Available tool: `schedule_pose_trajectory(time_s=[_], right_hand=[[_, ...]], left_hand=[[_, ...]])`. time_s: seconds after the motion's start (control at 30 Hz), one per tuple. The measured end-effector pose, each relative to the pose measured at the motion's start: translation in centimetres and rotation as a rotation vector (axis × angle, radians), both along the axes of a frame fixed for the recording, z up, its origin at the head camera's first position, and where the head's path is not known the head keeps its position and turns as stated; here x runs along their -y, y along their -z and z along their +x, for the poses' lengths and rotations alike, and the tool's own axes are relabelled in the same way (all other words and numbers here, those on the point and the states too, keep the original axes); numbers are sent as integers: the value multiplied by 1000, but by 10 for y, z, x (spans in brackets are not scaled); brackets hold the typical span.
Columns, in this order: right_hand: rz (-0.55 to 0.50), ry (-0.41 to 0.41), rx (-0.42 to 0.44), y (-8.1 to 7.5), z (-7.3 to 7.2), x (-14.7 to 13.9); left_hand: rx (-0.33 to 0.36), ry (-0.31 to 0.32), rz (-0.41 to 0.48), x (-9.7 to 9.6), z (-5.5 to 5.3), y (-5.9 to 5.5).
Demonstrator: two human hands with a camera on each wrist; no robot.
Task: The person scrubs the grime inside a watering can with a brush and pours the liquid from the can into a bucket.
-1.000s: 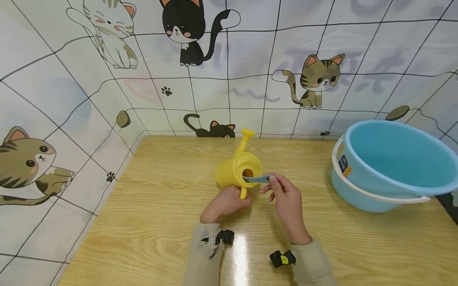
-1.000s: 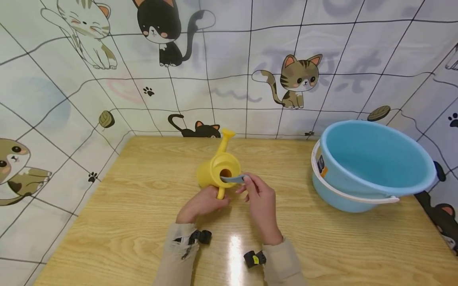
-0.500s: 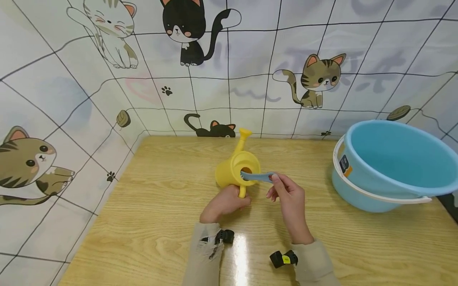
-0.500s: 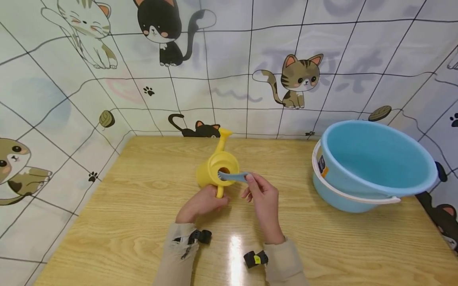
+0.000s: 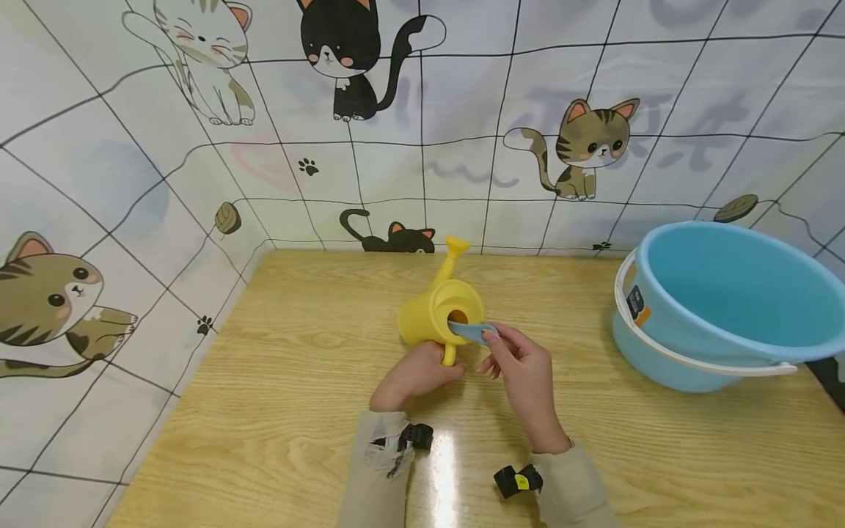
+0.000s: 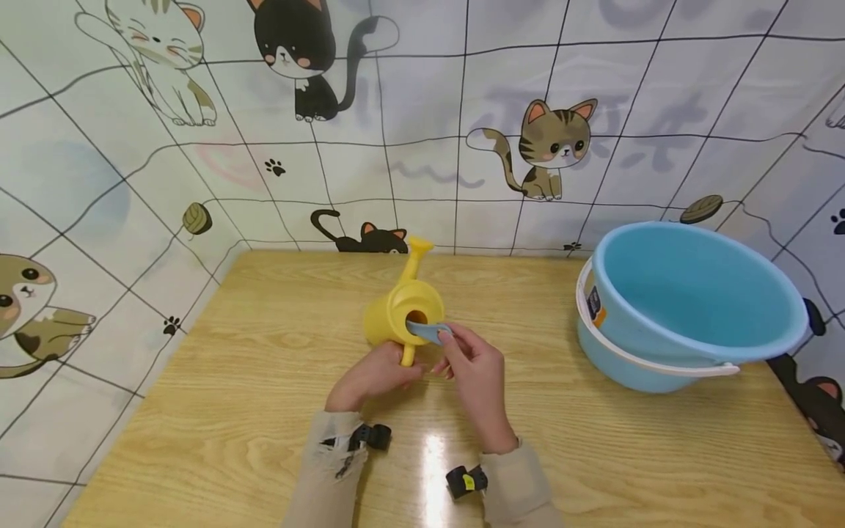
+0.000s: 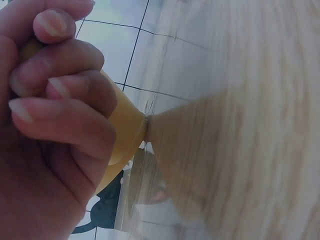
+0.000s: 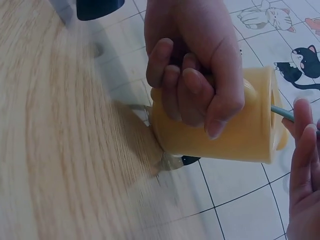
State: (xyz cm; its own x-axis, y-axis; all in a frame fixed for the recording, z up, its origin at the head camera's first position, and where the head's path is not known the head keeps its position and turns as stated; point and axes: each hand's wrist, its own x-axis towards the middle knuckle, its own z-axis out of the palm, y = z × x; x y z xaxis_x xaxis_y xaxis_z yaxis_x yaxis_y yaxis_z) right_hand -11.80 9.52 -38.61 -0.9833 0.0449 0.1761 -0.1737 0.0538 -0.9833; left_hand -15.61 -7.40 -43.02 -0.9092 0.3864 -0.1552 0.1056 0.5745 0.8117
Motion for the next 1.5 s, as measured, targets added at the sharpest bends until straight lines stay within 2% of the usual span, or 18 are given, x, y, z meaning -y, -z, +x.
schedule_pose_trajectory(time_s=[0.13, 0.27, 0.33, 0.47, 0.57, 0.73, 0.77, 0.87, 0.97, 1.0, 1.1, 1.23, 1.4, 1.5], right_hand=[[-1, -3, 27, -5, 0, -2], [-38, -27, 60, -1, -2, -7], [-93, -38, 83, 3, -5, -10], [-270, -50, 121, 11, -11, -16], [-347, -61, 124, 15, -14, -19], [-328, -62, 76, 21, -16, -17], [-349, -83, 40, 31, -20, -17], [-291, -82, 15, 34, -21, -14], [-237, -78, 28, 34, -18, -9], [-184, -57, 62, 25, -14, -6], [-153, -65, 103, 21, -10, -1], [-181, -69, 150, 19, -9, 4], [-290, -64, 204, 16, -7, 4], [-374, -96, 219, 17, -8, 4]], left_hand=[[-8, -1, -12, 0, 0, 0], [-8, 11, -7, 0, 1, 1], [-9, 14, -4, 1, 0, 1], [-18, -5, -2, 6, -1, 2], [-30, -14, -13, 9, -3, 2], [-52, -17, -29, 9, -5, 0], [-56, -16, -31, 9, -6, -1], [-58, -14, -26, 8, -6, -1], [-56, -11, -31, 8, -6, -1], [-55, -10, -34, 8, -6, -1], [-64, 0, -47, 7, -5, -2], [-64, 10, -48, 6, -3, -3], [-46, -1, -51, 5, -3, -1], [-40, -5, -41, 6, -3, 1]])
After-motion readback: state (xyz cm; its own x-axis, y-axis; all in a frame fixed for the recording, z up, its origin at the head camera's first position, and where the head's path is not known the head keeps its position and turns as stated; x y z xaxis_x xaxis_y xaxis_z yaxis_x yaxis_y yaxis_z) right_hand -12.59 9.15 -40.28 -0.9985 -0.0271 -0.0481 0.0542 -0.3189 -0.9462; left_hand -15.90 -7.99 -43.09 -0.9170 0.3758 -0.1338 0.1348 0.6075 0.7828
